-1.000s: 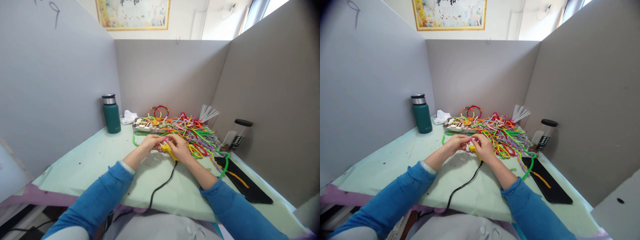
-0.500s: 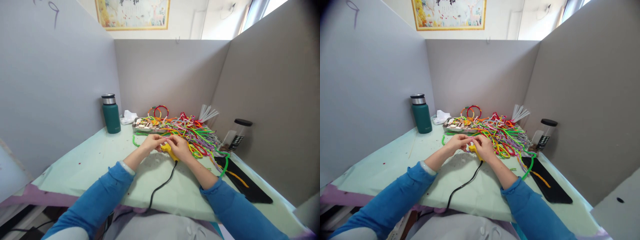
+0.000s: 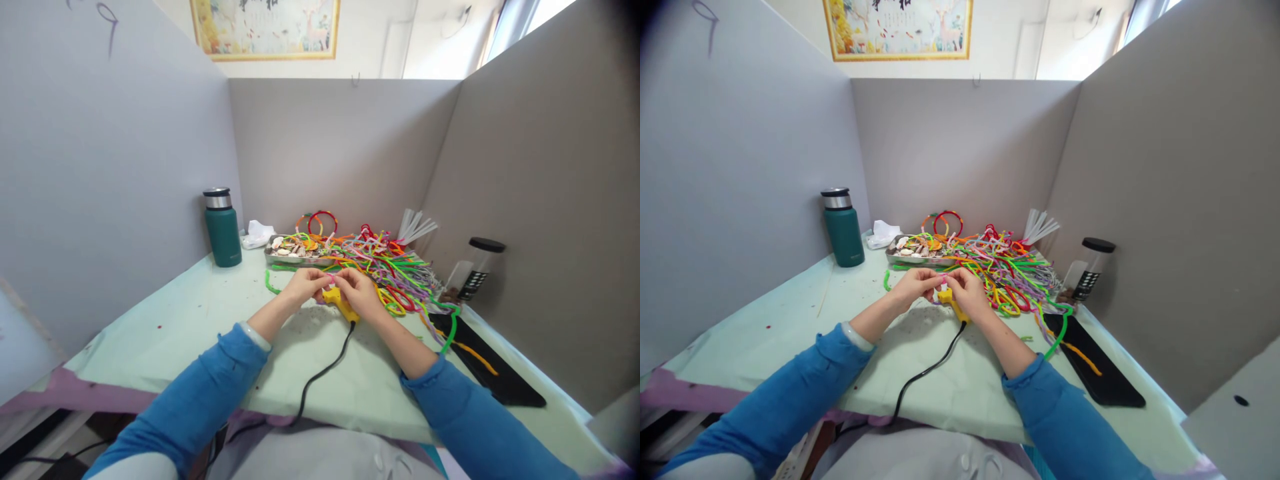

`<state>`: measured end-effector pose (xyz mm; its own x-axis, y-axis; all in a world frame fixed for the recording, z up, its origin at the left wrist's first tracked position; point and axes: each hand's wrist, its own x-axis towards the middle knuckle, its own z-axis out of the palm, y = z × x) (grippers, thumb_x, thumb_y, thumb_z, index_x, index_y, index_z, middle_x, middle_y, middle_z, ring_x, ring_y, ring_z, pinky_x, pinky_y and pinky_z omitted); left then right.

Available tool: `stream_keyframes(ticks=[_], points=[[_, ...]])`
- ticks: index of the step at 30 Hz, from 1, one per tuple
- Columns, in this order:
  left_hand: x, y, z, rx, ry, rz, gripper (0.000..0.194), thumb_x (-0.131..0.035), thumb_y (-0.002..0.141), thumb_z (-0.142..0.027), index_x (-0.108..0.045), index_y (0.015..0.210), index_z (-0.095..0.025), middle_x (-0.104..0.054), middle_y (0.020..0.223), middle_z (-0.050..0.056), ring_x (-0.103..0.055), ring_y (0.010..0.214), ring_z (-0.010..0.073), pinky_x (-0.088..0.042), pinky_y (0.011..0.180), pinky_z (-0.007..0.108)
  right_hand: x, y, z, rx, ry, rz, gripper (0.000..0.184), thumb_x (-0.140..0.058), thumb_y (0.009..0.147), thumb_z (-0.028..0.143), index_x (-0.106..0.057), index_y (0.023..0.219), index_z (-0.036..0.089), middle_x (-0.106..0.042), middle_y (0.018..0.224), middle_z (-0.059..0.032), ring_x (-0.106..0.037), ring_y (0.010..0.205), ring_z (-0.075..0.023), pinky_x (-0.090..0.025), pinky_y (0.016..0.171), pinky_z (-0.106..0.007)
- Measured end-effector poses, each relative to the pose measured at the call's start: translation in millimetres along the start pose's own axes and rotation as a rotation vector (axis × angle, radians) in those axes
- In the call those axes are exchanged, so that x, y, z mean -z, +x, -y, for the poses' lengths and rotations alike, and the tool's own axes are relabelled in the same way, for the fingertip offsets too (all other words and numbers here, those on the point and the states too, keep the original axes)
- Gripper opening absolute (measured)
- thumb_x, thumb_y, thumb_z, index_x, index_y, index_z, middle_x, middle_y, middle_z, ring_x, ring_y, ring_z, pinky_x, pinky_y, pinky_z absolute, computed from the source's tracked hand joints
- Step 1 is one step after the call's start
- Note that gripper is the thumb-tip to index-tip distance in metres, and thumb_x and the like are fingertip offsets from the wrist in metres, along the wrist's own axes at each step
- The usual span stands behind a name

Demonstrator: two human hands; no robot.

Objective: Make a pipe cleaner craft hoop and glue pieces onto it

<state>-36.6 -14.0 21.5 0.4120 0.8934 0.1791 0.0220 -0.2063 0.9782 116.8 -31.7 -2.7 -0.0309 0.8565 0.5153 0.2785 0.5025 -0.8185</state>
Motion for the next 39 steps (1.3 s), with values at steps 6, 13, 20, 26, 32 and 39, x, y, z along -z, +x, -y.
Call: stream_keyframes(ticks=[6,13,20,26,32,39], points=[[1.3,1.2,1.0,-0.031,-0.033,0.022,0.026,-0.066,0.069,-0.035,-0.057,0.07,-0.011,-0.052,0.052,-0.003,-0.046,0.039,0.005,-0.041,0.043,0.019,-1.5,0.2,4.3,-0.112,0.103,0.065,0.023,-0.049,0.079,0.042,-0.051,0.077,0.02,-0.048,0.049,0.0052,-0.042,0.039,-0.0091,-0.033,0.037,-0.021],[0.9,0.6,-0.2,0.027,-0.062,0.022,0.033,-0.064,0.07,-0.043,-0.059,0.07,-0.01,-0.057,0.062,0.001,-0.046,0.04,0.004,-0.044,0.044,0.021,-0.3,0.4,2.8,-0.069,0.081,0.03,0.022,-0.051,0.078,0.041,-0.051,0.074,0.02,-0.047,0.047,0.0056,-0.041,0.038,-0.0091,-0.033,0.038,-0.021],[2.4,1.3,0.5,0.013,-0.016,-0.02,0.031,-0.067,0.067,-0.038,-0.062,0.077,-0.009,-0.055,0.056,-0.001,-0.045,0.039,0.0045,-0.044,0.042,0.021,-0.9,-1.2,1.6,0.026,-0.02,0.006,0.022,-0.049,0.081,0.041,-0.053,0.083,0.02,-0.054,0.061,0.0026,-0.047,0.047,-0.0099,-0.038,0.045,-0.022],[1.8,0.0,-2.0,0.03,-0.046,0.008,0.035,-0.068,0.066,-0.04,-0.062,0.078,-0.008,-0.055,0.057,-0.001,-0.044,0.038,0.0042,-0.044,0.042,0.021,-0.5,-4.2,1.3,0.188,-0.223,-0.013,0.018,-0.051,0.082,0.035,-0.057,0.088,0.02,-0.06,0.075,-0.0012,-0.052,0.06,-0.0124,-0.041,0.057,-0.024],[2.2,-1.0,-2.4,0.033,-0.073,0.052,0.035,-0.069,0.064,-0.04,-0.06,0.073,-0.008,-0.054,0.054,-0.002,-0.044,0.038,0.004,-0.042,0.042,0.02,1.3,-6.3,4.3,0.297,-0.313,-0.039,0.016,-0.051,0.083,0.031,-0.061,0.087,0.019,-0.061,0.076,-0.0026,-0.052,0.061,-0.0128,-0.041,0.06,-0.026],[4.0,-2.6,-4.1,0.037,-0.111,0.109,0.032,-0.07,0.065,-0.038,-0.057,0.067,-0.008,-0.051,0.049,-0.002,-0.043,0.039,0.0039,-0.039,0.042,0.017,1.5,-6.0,1.2,0.29,-0.233,-0.009,0.017,-0.052,0.083,0.032,-0.063,0.087,0.019,-0.063,0.079,-0.0038,-0.056,0.068,-0.0146,-0.044,0.064,-0.027]])
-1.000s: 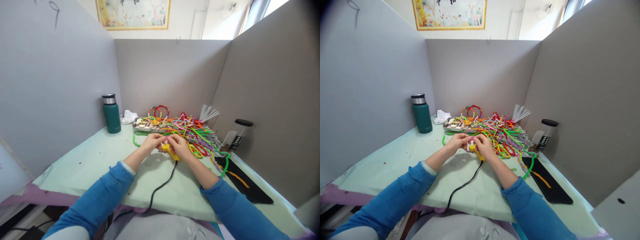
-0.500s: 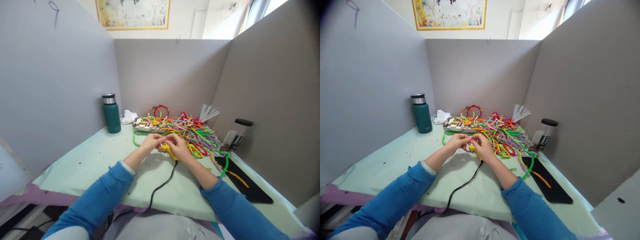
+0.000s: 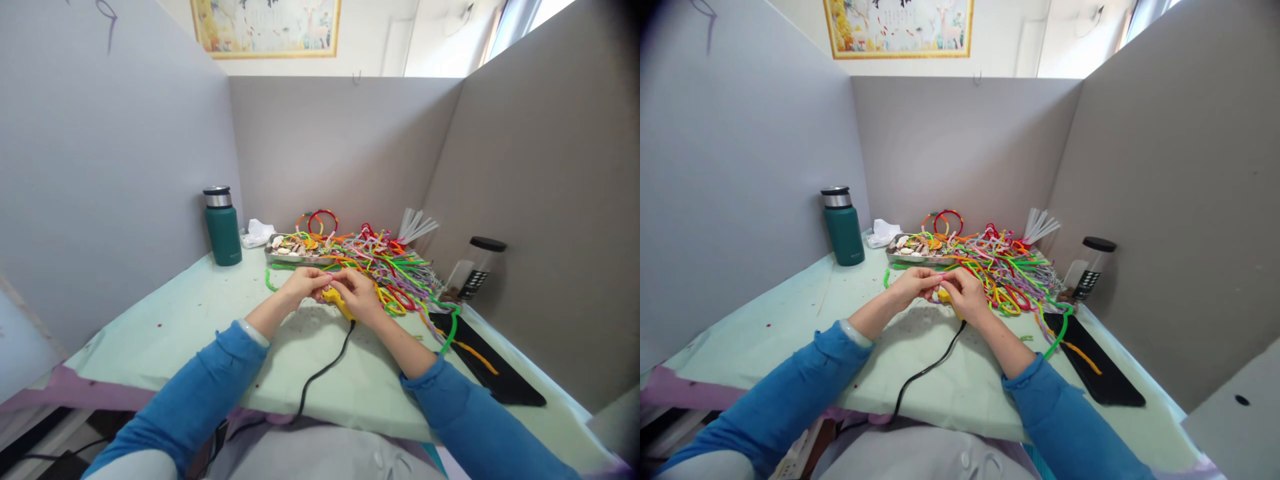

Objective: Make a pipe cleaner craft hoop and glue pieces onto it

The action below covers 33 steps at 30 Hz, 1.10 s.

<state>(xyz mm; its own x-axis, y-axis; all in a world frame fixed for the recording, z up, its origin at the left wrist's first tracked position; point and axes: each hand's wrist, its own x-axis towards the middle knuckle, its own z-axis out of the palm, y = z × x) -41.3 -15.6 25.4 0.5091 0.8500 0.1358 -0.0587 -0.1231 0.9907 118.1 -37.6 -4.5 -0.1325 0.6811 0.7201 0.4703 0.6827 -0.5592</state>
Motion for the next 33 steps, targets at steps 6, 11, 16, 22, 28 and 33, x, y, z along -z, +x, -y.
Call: stream_keyframes(ticks=[6,11,16,22,28,33], points=[[1.0,3.5,4.7,0.034,-0.022,-0.033,0.035,-0.071,0.063,-0.039,-0.061,0.076,-0.008,-0.055,0.055,0.0,-0.044,0.04,0.004,-0.041,0.044,0.019,-4.3,-0.2,-7.3,-0.07,0.054,0.004,0.02,-0.051,0.083,0.036,-0.059,0.089,0.02,-0.063,0.078,-0.0028,-0.056,0.064,-0.0144,-0.045,0.061,-0.027],[2.2,5.5,8.6,0.042,-0.065,-0.011,0.038,-0.071,0.063,-0.041,-0.062,0.079,-0.008,-0.055,0.057,0.0,-0.045,0.04,0.0036,-0.042,0.045,0.02,-2.6,0.8,-5.5,-0.034,-0.004,-0.013,0.019,-0.05,0.083,0.035,-0.06,0.09,0.02,-0.063,0.079,-0.0032,-0.056,0.065,-0.0144,-0.044,0.063,-0.027],[3.0,4.9,7.9,0.049,-0.078,-0.019,0.037,-0.072,0.061,-0.04,-0.061,0.077,-0.008,-0.055,0.057,-0.001,-0.045,0.04,0.0042,-0.043,0.046,0.021,-0.8,0.3,-3.4,-0.019,-0.035,-0.008,0.019,-0.051,0.083,0.034,-0.06,0.091,0.02,-0.063,0.079,-0.0034,-0.055,0.064,-0.0143,-0.044,0.062,-0.027],[1.8,4.6,6.5,0.083,-0.059,-0.011,0.038,-0.072,0.062,-0.041,-0.062,0.078,-0.008,-0.056,0.058,-0.001,-0.044,0.039,0.0034,-0.042,0.044,0.02,-0.8,-0.7,-4.2,-0.043,-0.064,0.028,0.018,-0.05,0.083,0.033,-0.06,0.09,0.019,-0.062,0.072,-0.002,-0.054,0.061,-0.0137,-0.042,0.058,-0.026],[0.1,5.3,5.3,0.109,-0.074,-0.032,0.037,-0.066,0.067,-0.044,-0.058,0.07,-0.008,-0.057,0.059,0.001,-0.043,0.037,0.0032,-0.043,0.043,0.021,-1.2,-0.6,-3.4,-0.085,0.004,0.018,0.02,-0.05,0.083,0.036,-0.059,0.089,0.019,-0.062,0.073,-0.0018,-0.054,0.059,-0.0131,-0.042,0.056,-0.025],[1.1,4.8,5.4,0.11,-0.058,-0.041,0.038,-0.065,0.069,-0.045,-0.06,0.077,-0.008,-0.058,0.063,0.001,-0.044,0.038,0.0032,-0.045,0.044,0.022,-1.9,0.5,-5.3,-0.137,0.071,-0.009,0.022,-0.051,0.081,0.039,-0.058,0.086,0.019,-0.063,0.074,-0.0027,-0.056,0.061,-0.0141,-0.044,0.057,-0.026]])
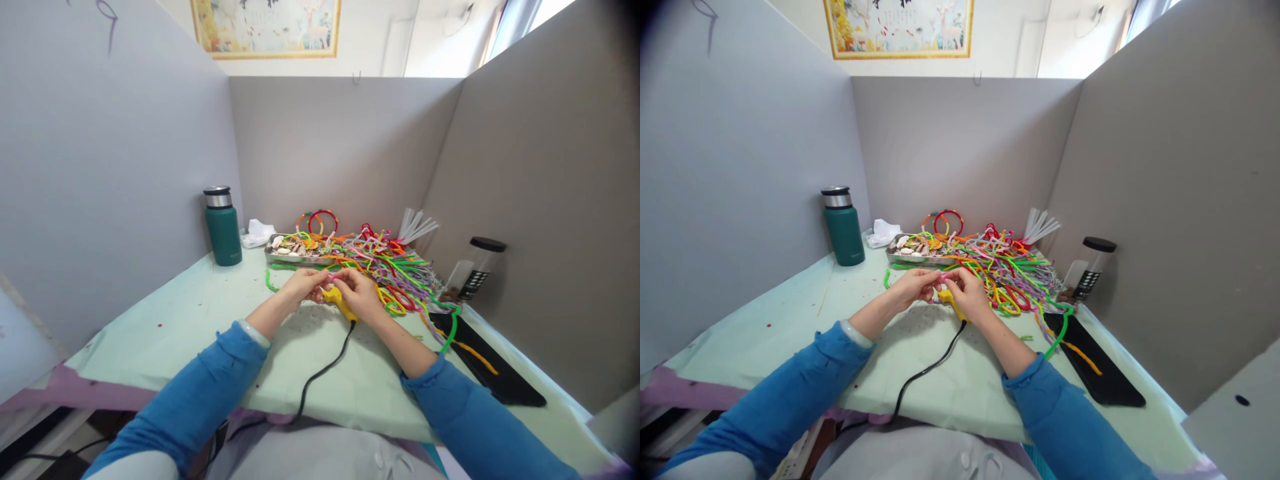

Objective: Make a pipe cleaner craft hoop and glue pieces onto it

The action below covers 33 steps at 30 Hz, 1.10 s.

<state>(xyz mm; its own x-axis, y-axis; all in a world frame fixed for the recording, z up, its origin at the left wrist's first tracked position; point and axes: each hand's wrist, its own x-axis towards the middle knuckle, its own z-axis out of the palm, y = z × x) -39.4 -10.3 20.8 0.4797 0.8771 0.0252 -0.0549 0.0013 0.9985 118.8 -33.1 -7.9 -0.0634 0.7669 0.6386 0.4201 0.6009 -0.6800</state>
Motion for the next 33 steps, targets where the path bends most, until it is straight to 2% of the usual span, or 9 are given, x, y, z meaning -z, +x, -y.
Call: stream_keyframes(ticks=[5,10,14,18,29,33], points=[[-0.6,-2.3,-2.0,-0.059,0.051,-0.02,0.031,-0.07,0.065,-0.036,-0.06,0.077,-0.009,-0.058,0.061,0.0,-0.045,0.038,0.0035,-0.044,0.044,0.021,-0.7,1.6,-2.6,-0.077,0.093,-0.003,0.022,-0.053,0.078,0.04,-0.058,0.084,0.019,-0.061,0.07,-0.0016,-0.053,0.054,-0.0124,-0.042,0.05,-0.024],[-1.6,-2.6,-3.7,-0.027,0.05,-0.095,0.028,-0.066,0.069,-0.036,-0.056,0.067,-0.01,-0.057,0.062,0.0,-0.044,0.037,0.0033,-0.044,0.043,0.022,-0.2,3.8,-3.7,-0.18,0.2,0.013,0.023,-0.056,0.075,0.042,-0.056,0.08,0.02,-0.054,0.059,0.0026,-0.045,0.042,-0.0093,-0.037,0.041,-0.022],[-2.3,-2.3,-2.0,-0.086,0.126,-0.056,0.03,-0.067,0.068,-0.037,-0.06,0.075,-0.009,-0.059,0.067,0.002,-0.045,0.039,0.003,-0.044,0.042,0.02,0.0,4.4,-2.6,-0.216,0.234,0.027,0.025,-0.056,0.074,0.044,-0.055,0.079,0.019,-0.054,0.059,0.0031,-0.044,0.04,-0.0084,-0.035,0.038,-0.021],[-1.9,-1.3,-0.3,-0.124,0.153,-0.063,0.028,-0.068,0.066,-0.035,-0.061,0.077,-0.01,-0.057,0.063,0.0,-0.045,0.039,0.0032,-0.044,0.043,0.02,-0.1,4.3,-0.2,-0.25,0.265,0.037,0.027,-0.056,0.074,0.045,-0.054,0.077,0.018,-0.055,0.061,0.0024,-0.043,0.039,-0.0071,-0.033,0.036,-0.02],[-2.1,-1.4,-0.5,-0.091,0.121,-0.058,0.032,-0.066,0.068,-0.041,-0.059,0.076,-0.01,-0.059,0.066,0.002,-0.045,0.04,0.0029,-0.044,0.043,0.019,1.4,5.3,5.6,-0.305,0.318,0.035,0.031,-0.058,0.07,0.048,-0.054,0.071,0.018,-0.056,0.058,0.002,-0.041,0.037,-0.0066,-0.032,0.033,-0.02],[-3.1,-3.0,-1.8,-0.117,0.143,-0.047,0.03,-0.068,0.067,-0.036,-0.059,0.077,-0.01,-0.055,0.06,-0.001,-0.046,0.04,0.0039,-0.045,0.043,0.019,2.5,4.8,10.1,-0.322,0.328,0.042,0.03,-0.059,0.07,0.047,-0.053,0.07,0.018,-0.055,0.056,0.0026,-0.041,0.037,-0.0066,-0.031,0.034,-0.02]])
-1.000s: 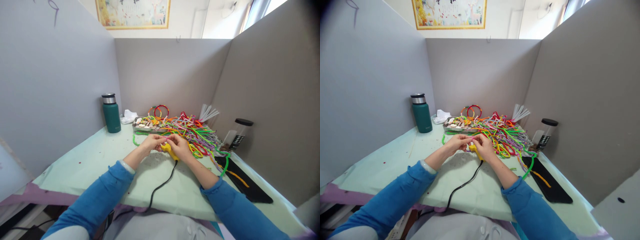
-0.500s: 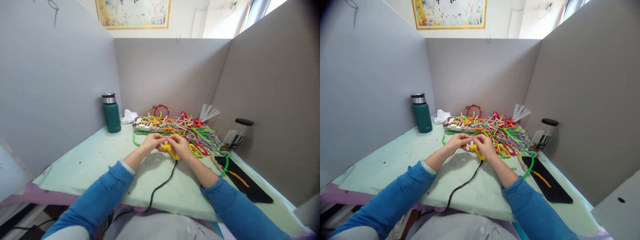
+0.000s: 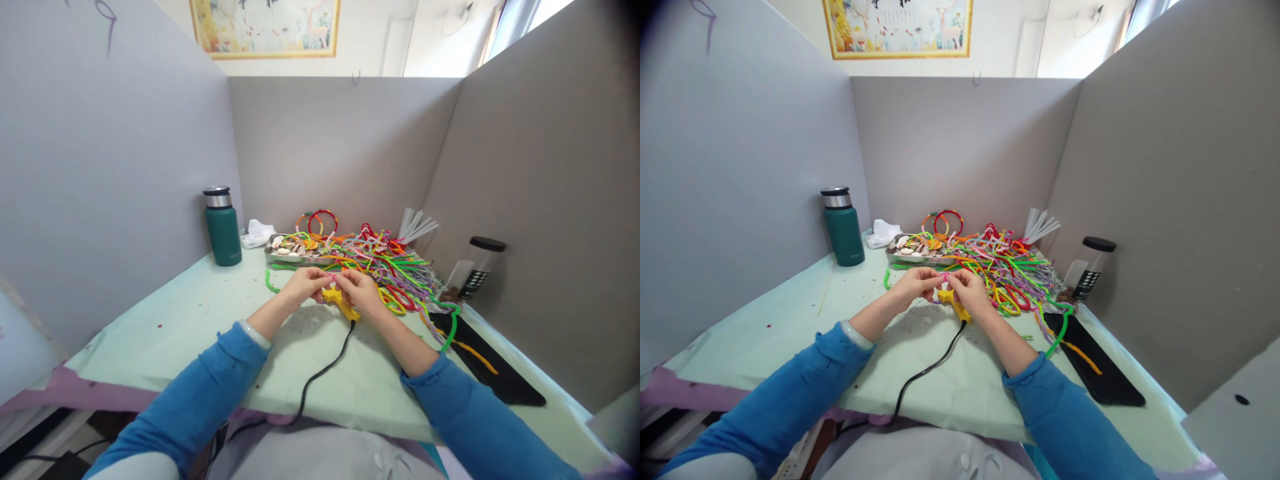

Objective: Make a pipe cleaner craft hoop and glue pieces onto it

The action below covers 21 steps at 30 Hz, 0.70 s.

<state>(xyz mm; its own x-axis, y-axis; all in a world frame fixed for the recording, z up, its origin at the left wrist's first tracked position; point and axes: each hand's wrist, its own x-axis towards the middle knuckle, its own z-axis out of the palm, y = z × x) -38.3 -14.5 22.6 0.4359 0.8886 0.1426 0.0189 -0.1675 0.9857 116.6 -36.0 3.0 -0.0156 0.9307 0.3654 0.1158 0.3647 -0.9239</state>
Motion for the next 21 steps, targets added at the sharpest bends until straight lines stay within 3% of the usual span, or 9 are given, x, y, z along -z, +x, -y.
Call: stream_keyframes(ticks=[7,21], points=[[-1.1,0.2,-0.3,0.007,-0.023,0.012,0.025,-0.065,0.07,-0.034,-0.057,0.074,-0.01,-0.052,0.055,-0.002,-0.045,0.039,0.0039,-0.044,0.043,0.019,-1.0,-2.9,5.5,-0.01,0.03,0.03,0.031,-0.059,0.07,0.048,-0.053,0.07,0.017,-0.054,0.057,0.0023,-0.04,0.038,-0.0057,-0.029,0.033,-0.018],[-1.6,3.7,3.8,0.009,0.056,-0.073,0.023,-0.064,0.071,-0.033,-0.057,0.073,-0.01,-0.056,0.061,0.0,-0.045,0.038,0.0038,-0.043,0.04,0.019,-2.8,1.2,-5.0,0.017,-0.021,-0.016,0.028,-0.058,0.072,0.045,-0.052,0.069,0.018,-0.052,0.055,0.0041,-0.039,0.037,-0.0066,-0.031,0.036,-0.02]])
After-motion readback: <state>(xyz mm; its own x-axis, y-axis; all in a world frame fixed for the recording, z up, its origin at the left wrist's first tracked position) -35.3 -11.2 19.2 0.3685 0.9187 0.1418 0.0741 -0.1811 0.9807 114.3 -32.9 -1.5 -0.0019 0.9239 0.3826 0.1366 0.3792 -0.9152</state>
